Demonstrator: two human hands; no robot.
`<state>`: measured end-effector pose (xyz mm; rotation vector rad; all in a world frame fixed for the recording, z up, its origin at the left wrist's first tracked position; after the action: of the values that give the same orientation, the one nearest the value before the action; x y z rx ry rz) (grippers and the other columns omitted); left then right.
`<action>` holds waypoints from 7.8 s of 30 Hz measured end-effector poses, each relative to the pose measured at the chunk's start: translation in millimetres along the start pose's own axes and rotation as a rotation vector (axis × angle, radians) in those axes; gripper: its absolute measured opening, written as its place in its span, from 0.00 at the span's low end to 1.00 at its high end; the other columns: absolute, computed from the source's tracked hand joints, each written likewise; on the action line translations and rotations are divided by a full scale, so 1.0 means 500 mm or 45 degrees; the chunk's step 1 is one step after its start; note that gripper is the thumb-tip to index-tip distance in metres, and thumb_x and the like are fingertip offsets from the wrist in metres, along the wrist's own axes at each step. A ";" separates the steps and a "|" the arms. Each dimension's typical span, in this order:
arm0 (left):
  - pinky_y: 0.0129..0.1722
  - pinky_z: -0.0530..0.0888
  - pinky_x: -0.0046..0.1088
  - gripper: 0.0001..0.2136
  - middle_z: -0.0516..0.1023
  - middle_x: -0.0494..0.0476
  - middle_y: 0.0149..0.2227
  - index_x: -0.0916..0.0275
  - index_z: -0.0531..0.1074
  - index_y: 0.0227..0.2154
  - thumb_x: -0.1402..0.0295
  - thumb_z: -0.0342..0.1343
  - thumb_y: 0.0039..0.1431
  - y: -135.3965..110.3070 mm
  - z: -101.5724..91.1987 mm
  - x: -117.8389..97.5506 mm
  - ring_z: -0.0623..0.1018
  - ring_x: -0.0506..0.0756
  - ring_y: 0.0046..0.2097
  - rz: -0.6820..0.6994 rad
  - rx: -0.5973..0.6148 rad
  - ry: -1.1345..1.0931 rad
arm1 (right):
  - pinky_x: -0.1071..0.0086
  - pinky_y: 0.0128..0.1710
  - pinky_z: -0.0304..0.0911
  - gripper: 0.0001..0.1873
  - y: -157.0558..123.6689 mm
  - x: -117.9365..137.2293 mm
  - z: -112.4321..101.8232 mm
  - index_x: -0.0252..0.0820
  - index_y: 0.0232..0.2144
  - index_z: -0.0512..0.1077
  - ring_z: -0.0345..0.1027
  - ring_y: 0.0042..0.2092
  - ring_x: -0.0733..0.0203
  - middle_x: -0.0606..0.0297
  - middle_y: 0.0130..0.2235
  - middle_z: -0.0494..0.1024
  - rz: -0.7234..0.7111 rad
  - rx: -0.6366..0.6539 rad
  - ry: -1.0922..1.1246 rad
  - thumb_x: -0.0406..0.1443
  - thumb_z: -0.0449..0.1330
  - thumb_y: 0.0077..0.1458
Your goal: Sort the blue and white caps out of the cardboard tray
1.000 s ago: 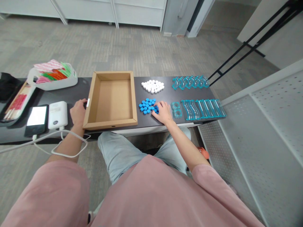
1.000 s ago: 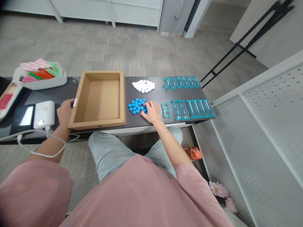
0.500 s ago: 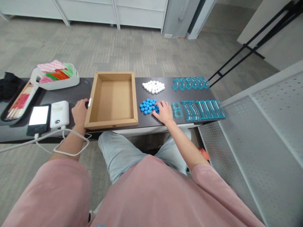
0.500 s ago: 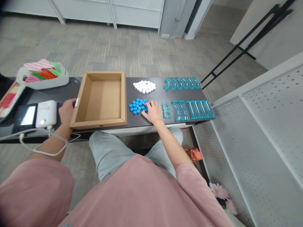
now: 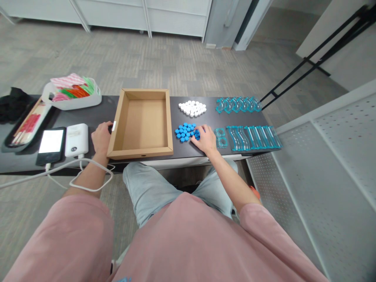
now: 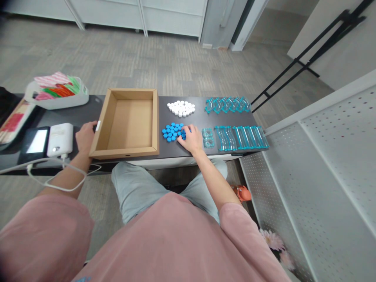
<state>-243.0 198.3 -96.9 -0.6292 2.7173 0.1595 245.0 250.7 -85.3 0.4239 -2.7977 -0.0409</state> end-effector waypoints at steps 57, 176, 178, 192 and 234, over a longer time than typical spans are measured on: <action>0.73 0.73 0.51 0.18 0.78 0.72 0.75 0.62 0.79 0.68 0.74 0.57 0.81 -0.004 0.009 0.002 0.78 0.71 0.73 -0.004 -0.060 0.012 | 0.31 0.72 0.74 0.23 0.059 0.099 -0.077 0.55 0.64 0.78 0.78 0.66 0.30 0.45 0.62 0.85 -0.418 -0.453 0.586 0.55 0.63 0.76; 0.73 0.72 0.53 0.18 0.79 0.72 0.73 0.61 0.80 0.67 0.74 0.57 0.81 -0.010 0.003 -0.005 0.78 0.72 0.72 -0.010 -0.092 0.008 | 0.36 0.83 0.59 0.40 0.111 0.132 0.082 0.56 0.80 0.74 0.62 0.83 0.32 0.54 0.83 0.71 -0.403 0.248 0.206 0.53 0.63 0.70; 0.73 0.72 0.51 0.18 0.79 0.71 0.74 0.60 0.79 0.67 0.74 0.57 0.81 -0.010 0.003 -0.003 0.77 0.71 0.73 -0.021 -0.075 0.009 | 0.35 0.78 0.63 0.30 0.117 0.136 0.090 0.57 0.71 0.80 0.68 0.76 0.30 0.52 0.76 0.79 -0.438 0.247 0.198 0.50 0.63 0.71; 0.73 0.72 0.56 0.18 0.78 0.73 0.74 0.60 0.79 0.67 0.73 0.55 0.81 -0.014 -0.004 -0.011 0.77 0.72 0.73 -0.002 -0.062 -0.022 | 0.35 0.65 0.71 0.11 0.112 0.091 0.086 0.55 0.44 0.74 0.73 0.59 0.30 0.50 0.55 0.86 -0.273 -0.053 0.449 0.48 0.68 0.64; 0.74 0.71 0.59 0.16 0.79 0.71 0.73 0.55 0.77 0.63 0.71 0.55 0.78 -0.013 0.001 -0.006 0.76 0.74 0.73 -0.001 -0.071 -0.057 | 0.33 0.83 0.59 0.46 0.231 -0.049 -0.009 0.36 0.82 0.68 0.61 0.84 0.26 0.35 0.84 0.66 0.029 -0.127 0.090 0.47 0.68 0.69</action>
<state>-237.7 193.9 -96.4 -0.6351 2.6777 0.2470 235.6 368.6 -79.9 0.3624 -2.7167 -0.1571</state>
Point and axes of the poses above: each hand's wrist, its own y-axis towards the middle knuckle, its own z-axis out of the palm, x = y × z, the point moved 9 cm from there along y, towards the middle knuckle
